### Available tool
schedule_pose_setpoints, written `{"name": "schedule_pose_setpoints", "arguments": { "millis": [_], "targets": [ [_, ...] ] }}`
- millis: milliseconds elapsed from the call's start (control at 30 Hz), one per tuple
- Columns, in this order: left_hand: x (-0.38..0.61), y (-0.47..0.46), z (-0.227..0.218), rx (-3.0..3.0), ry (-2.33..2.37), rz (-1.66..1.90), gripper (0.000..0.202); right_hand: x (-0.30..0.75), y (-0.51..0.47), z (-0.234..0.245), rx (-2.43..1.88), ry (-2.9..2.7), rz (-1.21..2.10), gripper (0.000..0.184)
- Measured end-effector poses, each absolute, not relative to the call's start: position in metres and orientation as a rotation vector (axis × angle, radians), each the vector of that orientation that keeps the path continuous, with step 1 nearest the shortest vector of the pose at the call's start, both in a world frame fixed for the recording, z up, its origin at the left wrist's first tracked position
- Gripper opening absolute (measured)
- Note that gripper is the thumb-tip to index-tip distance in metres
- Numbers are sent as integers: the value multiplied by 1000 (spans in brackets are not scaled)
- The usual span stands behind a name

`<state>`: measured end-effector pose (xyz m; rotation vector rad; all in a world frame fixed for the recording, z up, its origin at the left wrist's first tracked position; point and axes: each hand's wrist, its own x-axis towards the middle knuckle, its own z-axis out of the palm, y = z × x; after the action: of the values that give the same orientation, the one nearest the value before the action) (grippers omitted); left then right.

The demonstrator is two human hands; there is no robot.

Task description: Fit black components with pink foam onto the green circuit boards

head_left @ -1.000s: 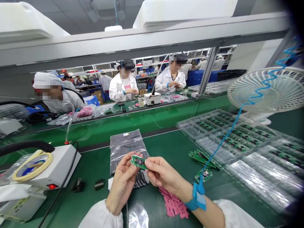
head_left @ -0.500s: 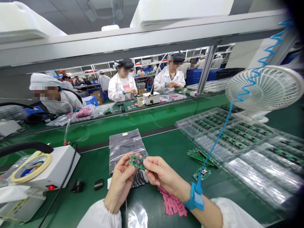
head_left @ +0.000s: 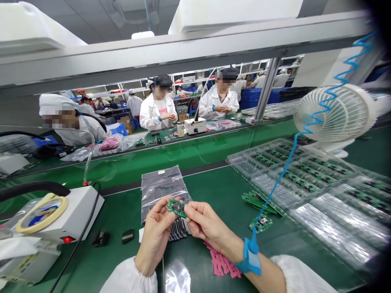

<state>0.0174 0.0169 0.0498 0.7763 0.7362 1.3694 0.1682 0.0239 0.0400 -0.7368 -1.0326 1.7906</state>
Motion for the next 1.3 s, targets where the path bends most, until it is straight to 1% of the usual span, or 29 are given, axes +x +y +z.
{"name": "schedule_pose_setpoints", "arguments": {
  "millis": [267,367,433,500,567,633,700,833,967,1100,1300],
  "targets": [
    [23,13,44,870,823,1447,34,171,27,31,-747,-1061,1894,57],
    [23,13,42,945,825,1486,33,173,30,32,-810,-1141,1847,56],
    [22,14,42,1038,859,1543,32,175,30,37,-863,-1179,1753,50],
    [20,13,41,1148,941,1612,29,177,27,45,-915,-1242,1528,33],
    [19,12,39,1299,1043,1662,25,177,22,51,-916,-1402,1175,17],
    [19,9,37,1518,1122,1683,22,176,16,55,-861,-1606,839,8],
    [20,7,35,1744,1159,1699,23,175,12,54,-805,-1741,644,7],
    [20,6,34,1966,1149,1679,28,177,11,49,-827,-1856,438,8],
    [17,9,40,1877,1043,1558,21,185,17,48,-803,-1909,423,9],
    [15,13,44,1707,902,1527,13,188,20,48,-760,-1918,458,11],
    [18,10,46,1667,908,1517,7,186,17,43,-736,-1927,421,12]
  ]
}}
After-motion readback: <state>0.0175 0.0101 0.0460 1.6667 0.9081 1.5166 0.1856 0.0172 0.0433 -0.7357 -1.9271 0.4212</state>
